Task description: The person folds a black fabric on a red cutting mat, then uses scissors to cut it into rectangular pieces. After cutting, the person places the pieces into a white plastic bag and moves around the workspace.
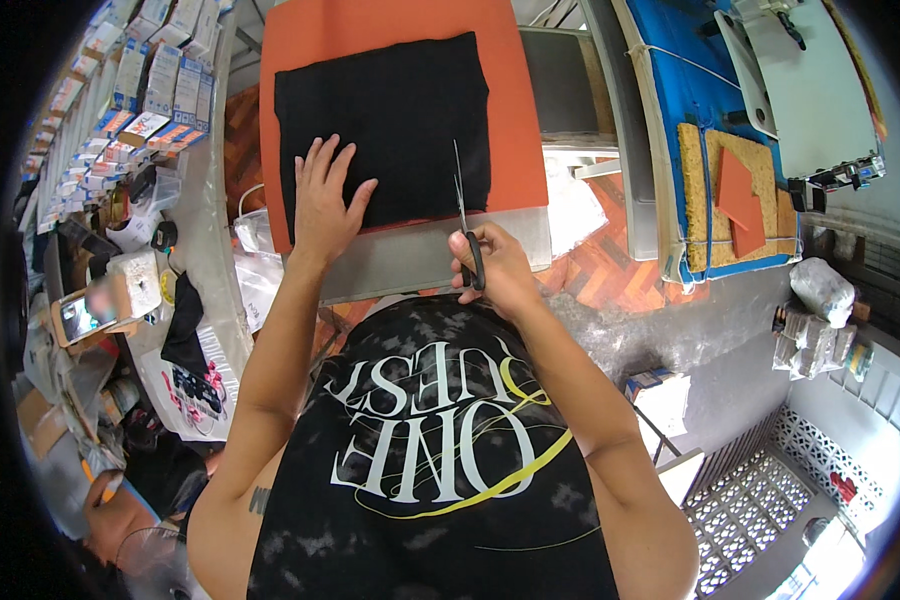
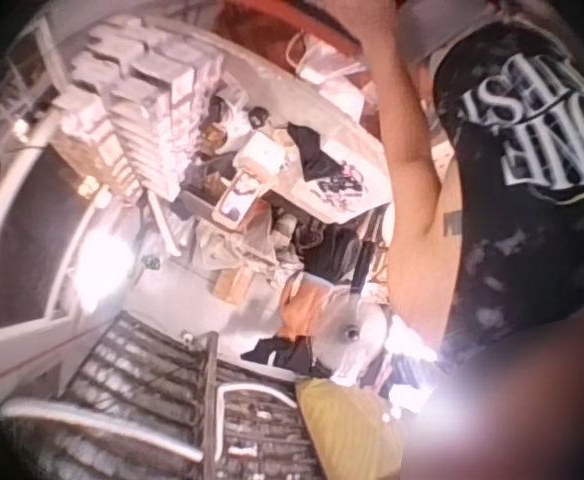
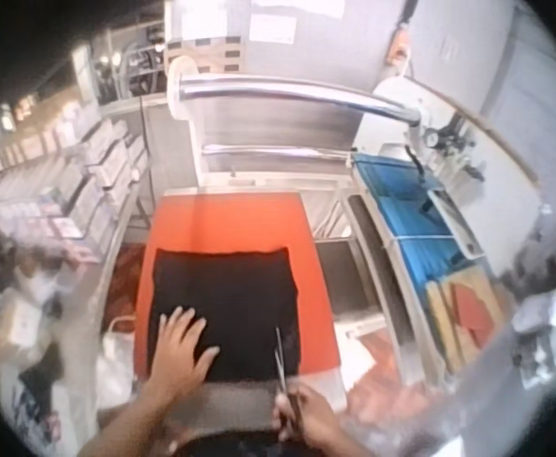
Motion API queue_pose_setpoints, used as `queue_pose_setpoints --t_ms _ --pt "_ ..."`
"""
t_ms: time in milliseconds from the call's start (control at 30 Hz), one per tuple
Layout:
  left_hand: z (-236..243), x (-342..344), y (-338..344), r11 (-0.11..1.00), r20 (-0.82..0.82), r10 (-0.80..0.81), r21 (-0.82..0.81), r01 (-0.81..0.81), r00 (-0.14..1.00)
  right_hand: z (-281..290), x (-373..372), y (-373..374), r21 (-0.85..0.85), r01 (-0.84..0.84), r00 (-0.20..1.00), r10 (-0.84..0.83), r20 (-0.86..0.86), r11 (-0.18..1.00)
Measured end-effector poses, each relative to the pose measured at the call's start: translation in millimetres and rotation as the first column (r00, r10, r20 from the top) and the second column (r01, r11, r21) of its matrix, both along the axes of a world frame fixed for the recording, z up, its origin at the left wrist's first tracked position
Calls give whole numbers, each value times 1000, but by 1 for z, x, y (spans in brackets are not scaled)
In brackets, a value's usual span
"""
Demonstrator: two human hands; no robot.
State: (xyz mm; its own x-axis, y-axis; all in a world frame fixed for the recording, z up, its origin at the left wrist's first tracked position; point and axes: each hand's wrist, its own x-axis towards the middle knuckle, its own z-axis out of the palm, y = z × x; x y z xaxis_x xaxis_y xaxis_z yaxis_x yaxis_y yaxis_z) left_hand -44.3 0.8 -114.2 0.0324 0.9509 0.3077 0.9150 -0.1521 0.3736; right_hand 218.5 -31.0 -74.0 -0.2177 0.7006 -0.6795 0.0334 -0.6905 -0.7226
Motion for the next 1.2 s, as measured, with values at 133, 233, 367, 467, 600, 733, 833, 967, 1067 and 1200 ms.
queue_pose_setpoints --t_ms 133,233,367,467,600,733,833,967,1067,1200 --pt "-6 2 -4 999 -44 15 -30 -17 999 -2 -7 10 60 -20 999 18 40 998" --pt "-4 2 -3 999 -38 20 -33 -21 999 -4 -11 14 67 0 998 -5 66 998" --pt "7 6 -2 998 -20 36 -60 -37 999 -3 -11 10 42 -46 991 41 131 998" --pt "13 25 -4 977 121 -213 34 210 970 0 -8 9 24 -15 997 13 75 1000" --pt "9 61 -1 942 209 -331 132 309 920 1 -9 16 22 12 999 -13 38 1000" --pt "1 69 6 905 234 -406 239 352 883 0 -13 21 55 17 999 -19 42 998" --pt "0 66 6 894 244 -432 243 376 868 0 -14 17 84 -1 997 -5 71 996" --pt "4 67 3 889 264 -450 230 397 853 2 -16 16 61 3 996 -9 89 998" --pt "7 68 2 886 301 -454 249 391 839 2 -18 24 68 24 997 -29 67 997" --pt "9 67 3 890 315 -448 244 385 836 2 -18 27 67 -1 995 -6 101 998"
